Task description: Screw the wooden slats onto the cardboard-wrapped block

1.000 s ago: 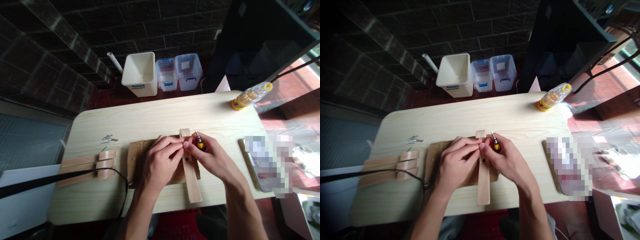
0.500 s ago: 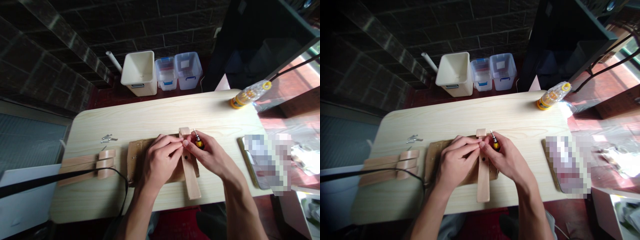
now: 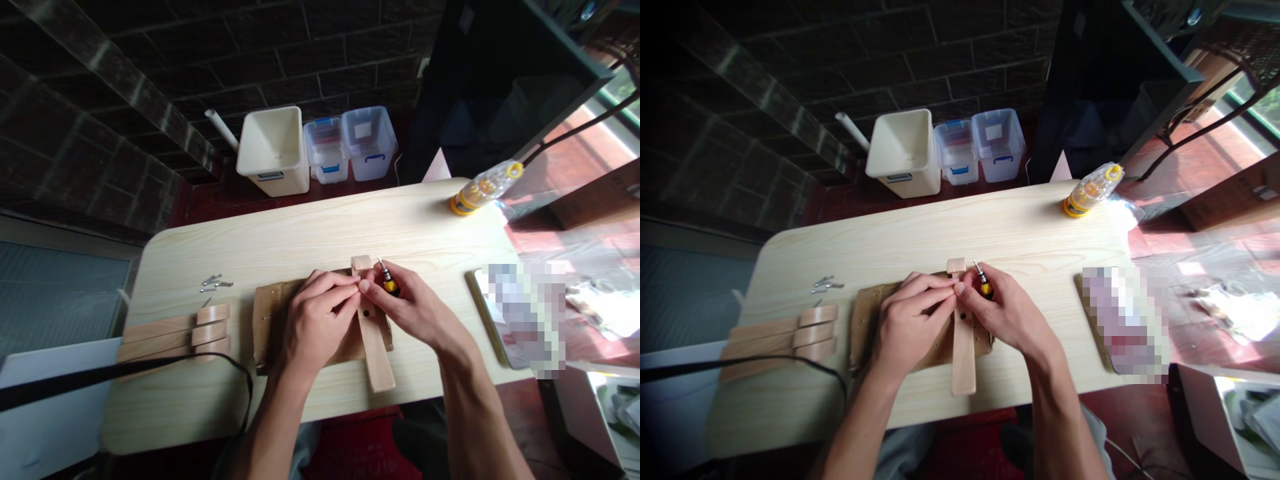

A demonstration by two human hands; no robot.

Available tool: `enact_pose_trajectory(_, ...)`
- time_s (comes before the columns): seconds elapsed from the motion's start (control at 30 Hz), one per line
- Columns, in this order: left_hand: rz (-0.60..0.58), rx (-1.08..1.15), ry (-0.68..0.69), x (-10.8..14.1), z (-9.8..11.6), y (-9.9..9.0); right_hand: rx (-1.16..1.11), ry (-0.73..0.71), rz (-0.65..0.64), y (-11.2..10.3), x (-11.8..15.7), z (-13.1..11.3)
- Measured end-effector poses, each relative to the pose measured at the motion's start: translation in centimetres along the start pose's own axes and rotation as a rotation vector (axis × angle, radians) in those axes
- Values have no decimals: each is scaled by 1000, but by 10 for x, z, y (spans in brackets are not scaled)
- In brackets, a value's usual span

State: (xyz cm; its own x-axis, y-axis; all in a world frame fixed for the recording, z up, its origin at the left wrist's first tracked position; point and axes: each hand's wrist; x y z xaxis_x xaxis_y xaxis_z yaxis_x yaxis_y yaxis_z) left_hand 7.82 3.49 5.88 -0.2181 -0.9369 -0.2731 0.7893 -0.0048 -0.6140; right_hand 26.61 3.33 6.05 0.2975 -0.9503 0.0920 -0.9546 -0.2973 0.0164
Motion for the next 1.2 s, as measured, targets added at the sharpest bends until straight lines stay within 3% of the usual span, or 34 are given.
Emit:
enact_pose_trajectory(0.23, 3, 13, -8, 1, -2, 0, -10, 56, 128, 0, 7, -1)
enact_pose_trajectory(0.37, 11, 26, -6, 1, -2, 1, 152, 131, 262, -3, 7, 3)
enact_pose_trajectory(0.53, 4, 0, -17, 2, -2, 1, 257, 146, 213, 1, 5, 6)
enact_pose_trajectory(1.2, 11, -16, -37, 3, -4, 0, 350, 146, 236, 13, 0, 0)
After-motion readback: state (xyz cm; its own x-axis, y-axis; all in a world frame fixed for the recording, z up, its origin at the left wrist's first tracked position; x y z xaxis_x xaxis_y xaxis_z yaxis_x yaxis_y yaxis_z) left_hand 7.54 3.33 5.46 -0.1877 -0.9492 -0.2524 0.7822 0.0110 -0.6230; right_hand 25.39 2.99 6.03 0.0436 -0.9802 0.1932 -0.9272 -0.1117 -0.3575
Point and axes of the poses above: each hand's wrist, its own x-axis away from the middle knuckle, its own y-axis out of the palm, z = x × y, and after that the axes turned 8 degrees about -y, right-handed
